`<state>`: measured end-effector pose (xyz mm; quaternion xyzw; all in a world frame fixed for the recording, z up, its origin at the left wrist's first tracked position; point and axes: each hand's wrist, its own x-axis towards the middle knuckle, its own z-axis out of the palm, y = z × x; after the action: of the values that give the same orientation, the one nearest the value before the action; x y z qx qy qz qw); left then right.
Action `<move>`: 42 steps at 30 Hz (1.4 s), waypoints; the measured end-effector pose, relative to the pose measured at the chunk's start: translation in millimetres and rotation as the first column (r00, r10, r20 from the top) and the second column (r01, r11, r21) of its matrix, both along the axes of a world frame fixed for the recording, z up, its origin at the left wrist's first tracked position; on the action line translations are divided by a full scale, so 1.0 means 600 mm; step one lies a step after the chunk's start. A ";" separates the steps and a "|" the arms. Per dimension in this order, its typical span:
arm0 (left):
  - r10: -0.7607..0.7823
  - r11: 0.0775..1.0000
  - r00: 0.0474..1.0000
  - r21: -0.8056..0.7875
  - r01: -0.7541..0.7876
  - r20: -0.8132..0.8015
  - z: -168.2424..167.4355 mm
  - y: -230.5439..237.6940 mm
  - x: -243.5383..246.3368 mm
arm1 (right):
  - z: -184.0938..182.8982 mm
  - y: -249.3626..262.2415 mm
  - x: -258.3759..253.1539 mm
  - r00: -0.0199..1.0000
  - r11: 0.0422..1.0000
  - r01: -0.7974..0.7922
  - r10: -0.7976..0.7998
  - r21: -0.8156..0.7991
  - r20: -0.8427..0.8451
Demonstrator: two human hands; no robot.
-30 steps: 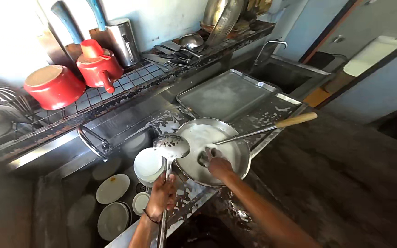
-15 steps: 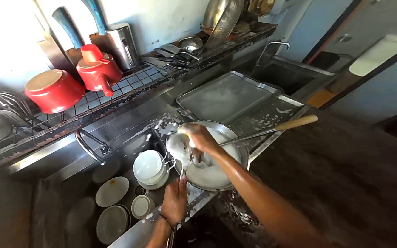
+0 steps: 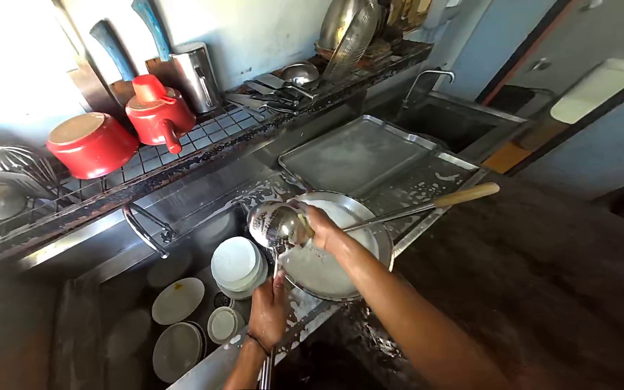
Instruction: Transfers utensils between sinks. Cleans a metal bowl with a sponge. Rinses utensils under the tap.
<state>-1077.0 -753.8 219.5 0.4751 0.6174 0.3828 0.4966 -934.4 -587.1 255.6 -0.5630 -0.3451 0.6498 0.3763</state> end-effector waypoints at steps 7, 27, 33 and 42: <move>-0.035 0.999 0.971 -0.018 0.032 -0.235 -0.026 -0.016 -0.005 | 0.018 -0.158 -0.044 0.914 0.875 0.073 -0.250 0.478 0.318; 0.154 0.947 0.824 -0.320 0.034 0.546 0.043 -0.067 -0.036 | -0.068 -0.073 0.150 0.418 0.890 -0.442 0.097 0.109 0.903; 0.085 0.946 0.870 -0.314 0.083 0.486 0.056 -0.051 0.012 | -0.067 -0.054 0.055 0.562 0.351 -0.690 -0.290 0.633 0.774; -0.027 0.931 0.911 -0.322 0.173 0.412 0.048 -0.042 0.014 | -0.095 -0.014 0.068 0.440 0.150 -0.867 -0.215 0.475 0.872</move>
<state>-1068.6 -779.1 248.4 0.3216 0.5352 0.3291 0.7084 -893.8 -595.4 198.5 -0.3210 -0.9180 0.0338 0.2303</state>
